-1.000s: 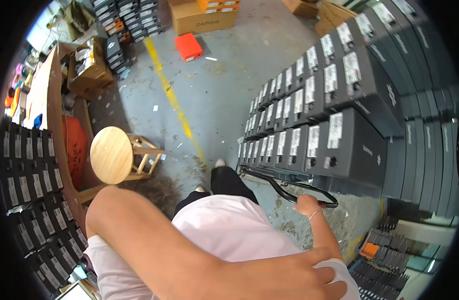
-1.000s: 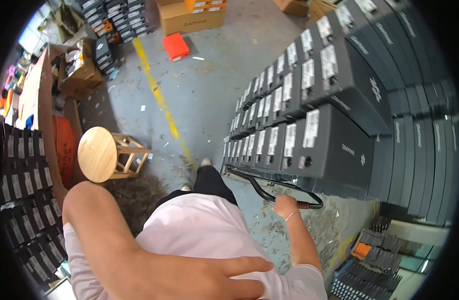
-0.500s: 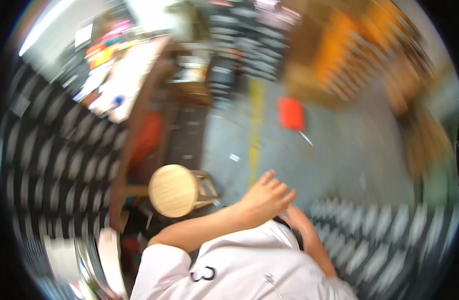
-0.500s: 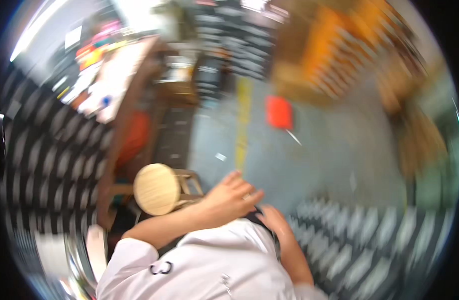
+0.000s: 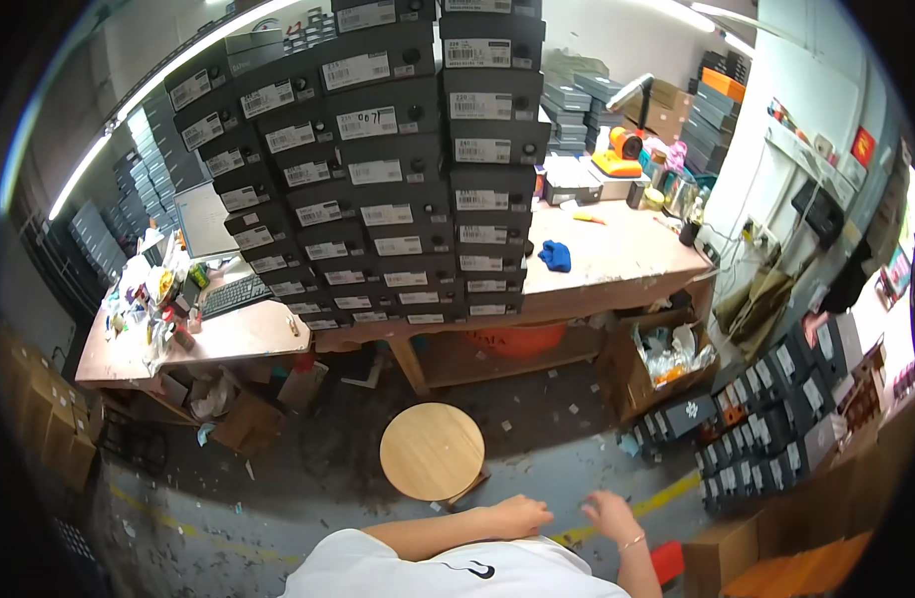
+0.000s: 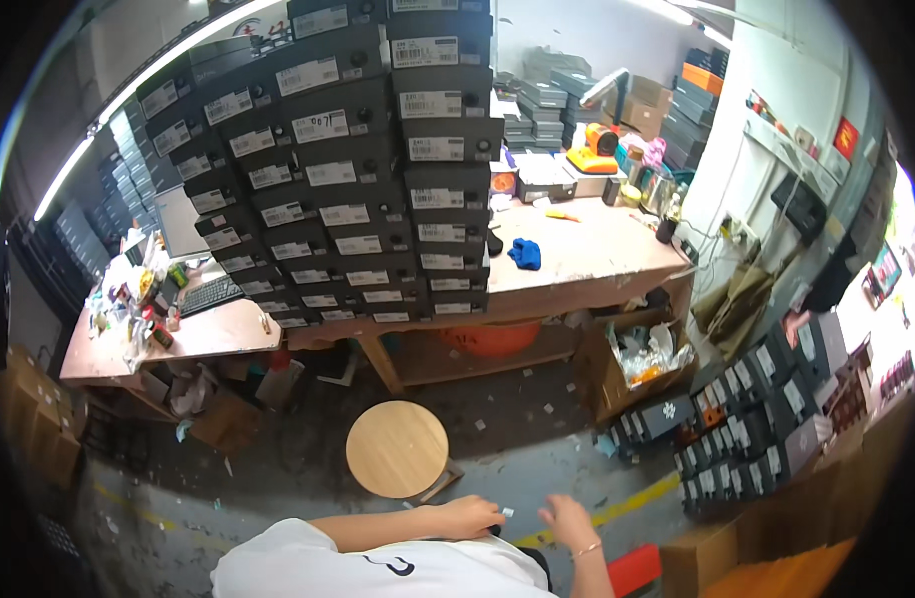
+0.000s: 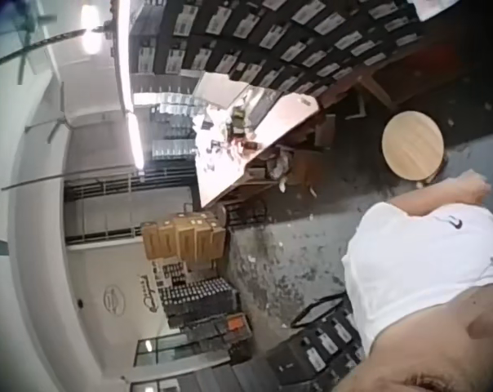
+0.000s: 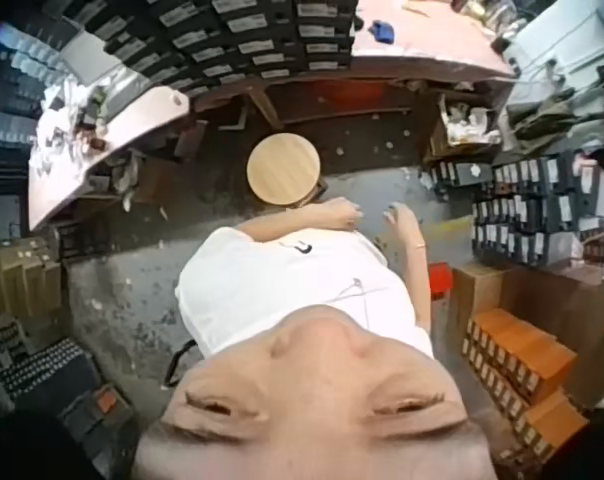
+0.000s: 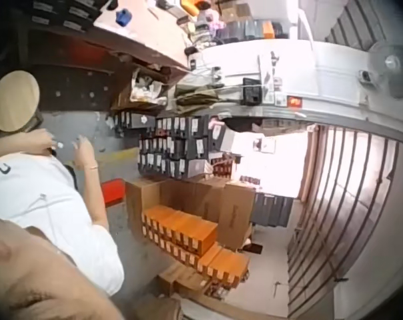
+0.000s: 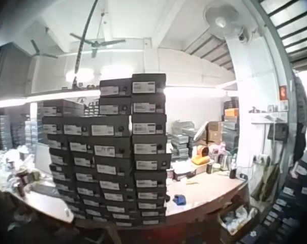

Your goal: Inspect shoes, wrap them in tissue paper, place them into a shoebox, and then interface with a computer system.

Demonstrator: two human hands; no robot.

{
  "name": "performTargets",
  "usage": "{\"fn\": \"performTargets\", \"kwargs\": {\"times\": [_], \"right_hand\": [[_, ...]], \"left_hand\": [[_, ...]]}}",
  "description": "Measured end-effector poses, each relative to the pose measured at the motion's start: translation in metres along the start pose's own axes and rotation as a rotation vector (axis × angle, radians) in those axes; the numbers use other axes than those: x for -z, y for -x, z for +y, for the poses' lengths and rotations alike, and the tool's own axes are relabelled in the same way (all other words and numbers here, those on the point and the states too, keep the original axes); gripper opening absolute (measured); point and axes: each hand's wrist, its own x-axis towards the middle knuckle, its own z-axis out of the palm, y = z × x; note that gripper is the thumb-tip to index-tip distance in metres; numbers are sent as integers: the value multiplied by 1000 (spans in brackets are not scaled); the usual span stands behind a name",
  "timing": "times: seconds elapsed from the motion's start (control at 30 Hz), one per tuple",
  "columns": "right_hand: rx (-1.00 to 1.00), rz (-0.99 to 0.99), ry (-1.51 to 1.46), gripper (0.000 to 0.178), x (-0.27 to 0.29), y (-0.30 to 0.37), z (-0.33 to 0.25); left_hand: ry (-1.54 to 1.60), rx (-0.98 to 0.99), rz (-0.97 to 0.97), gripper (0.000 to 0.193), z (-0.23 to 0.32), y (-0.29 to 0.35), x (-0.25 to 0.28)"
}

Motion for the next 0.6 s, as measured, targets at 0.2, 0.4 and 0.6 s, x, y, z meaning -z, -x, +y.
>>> {"fn": "performTargets", "kwargs": {"times": [0.2,0.4,0.6], "right_hand": [[267,61,-150,22,192,-170,-35],[807,394,-81,40,357,-307,-116],[1360,953,124,43,493,-393,-263]], "left_hand": [[55,-54,361,32,0,-88,86],[74,569,424,37,-66,-93,60],[384,862,528,48,-63,-96,48]]}}
